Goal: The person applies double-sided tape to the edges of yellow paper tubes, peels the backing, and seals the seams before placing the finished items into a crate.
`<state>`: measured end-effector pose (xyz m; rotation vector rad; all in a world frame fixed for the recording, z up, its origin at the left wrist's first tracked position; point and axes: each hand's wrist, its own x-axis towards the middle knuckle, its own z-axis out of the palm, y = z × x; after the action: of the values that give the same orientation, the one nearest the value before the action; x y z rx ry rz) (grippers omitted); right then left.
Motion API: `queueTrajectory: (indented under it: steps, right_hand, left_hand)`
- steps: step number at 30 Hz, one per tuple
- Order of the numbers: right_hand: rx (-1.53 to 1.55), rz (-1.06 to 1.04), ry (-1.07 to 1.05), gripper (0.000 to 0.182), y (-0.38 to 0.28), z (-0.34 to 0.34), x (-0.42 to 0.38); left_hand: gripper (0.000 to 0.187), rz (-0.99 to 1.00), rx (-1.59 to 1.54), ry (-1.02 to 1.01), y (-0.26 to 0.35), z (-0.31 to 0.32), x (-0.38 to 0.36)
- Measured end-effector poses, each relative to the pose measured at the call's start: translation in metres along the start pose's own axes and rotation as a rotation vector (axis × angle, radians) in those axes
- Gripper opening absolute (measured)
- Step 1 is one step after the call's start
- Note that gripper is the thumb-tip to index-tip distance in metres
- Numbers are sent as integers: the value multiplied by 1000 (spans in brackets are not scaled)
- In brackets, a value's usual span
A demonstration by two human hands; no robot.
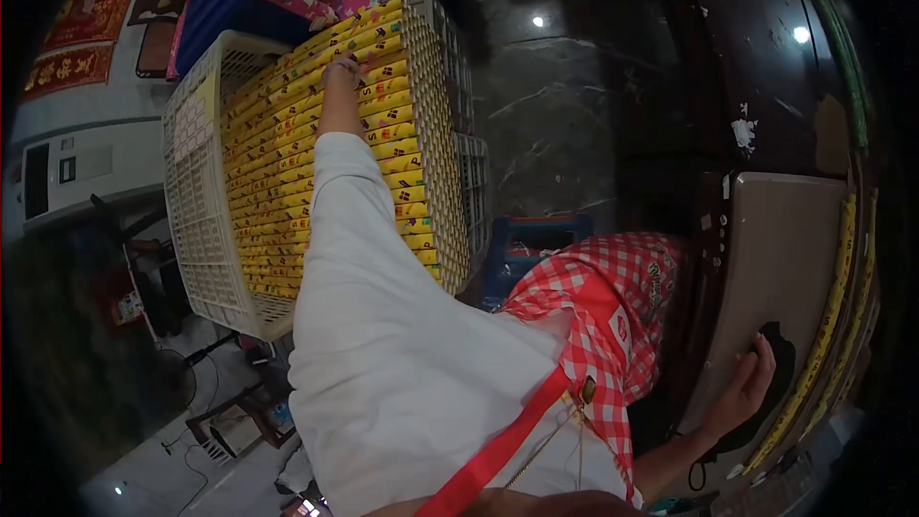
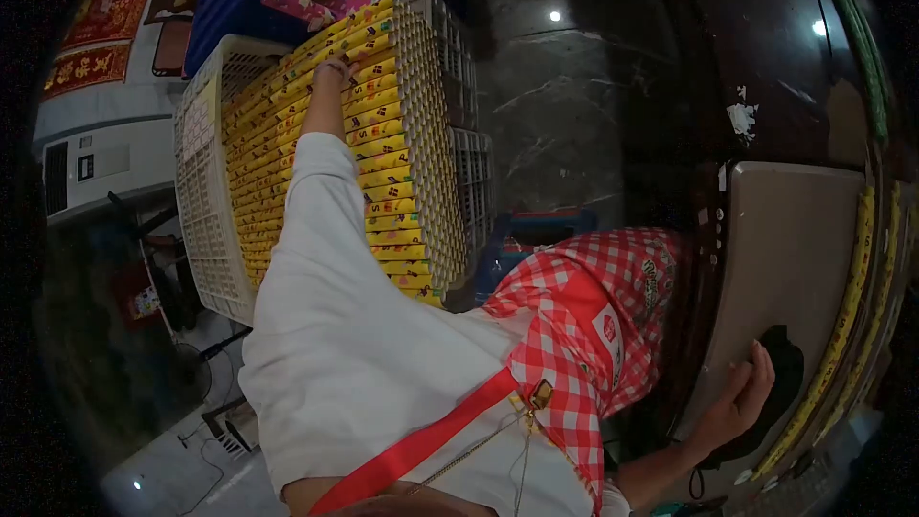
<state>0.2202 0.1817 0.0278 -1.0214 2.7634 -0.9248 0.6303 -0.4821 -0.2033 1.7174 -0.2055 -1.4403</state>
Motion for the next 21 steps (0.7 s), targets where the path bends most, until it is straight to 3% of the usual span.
queueTrajectory:
  steps: [1, 3, 4, 6, 8, 10, 12, 16, 18, 21]
  right_hand:
    - [-1, -10, -5, 28, 1, -1, 2]
    - [19, -38, -18, 27, 5, -3, 7]
    - [23, -49, -20, 27, 4, -4, 11]
    - [72, -32, -38, 26, -1, -5, 21]
    - [116, -61, -23, 25, -12, -1, 34]
    - [140, -81, -5, 24, -29, 0, 45]
    - [82, -265, -130, 23, -54, 8, 58]
    - [94, -708, -179, 27, -106, 43, 74]
    - [92, -822, -208, 29, -117, 64, 78]
    - [43, -771, -194, 36, -112, 92, 77]
  left_hand:
    - [26, 23, 51, -25, -4, -1, -9]
    - [39, 76, 150, -75, -12, 5, -38]
    - [38, 53, 108, 51, -26, 32, -147]
    - [25, -28, -8, -346, -62, 19, -131]
    - [22, 24, -128, -563, -118, 26, -185]
    - [22, -49, -272, -868, -186, 34, -222]
    - [24, -11, -155, -915, -235, 47, -290]
    - [21, -4, -181, -928, -314, 68, -410]
    - [23, -30, -200, -1170, -376, 65, -413]
    - [23, 45, -125, -1253, -364, 65, -446]
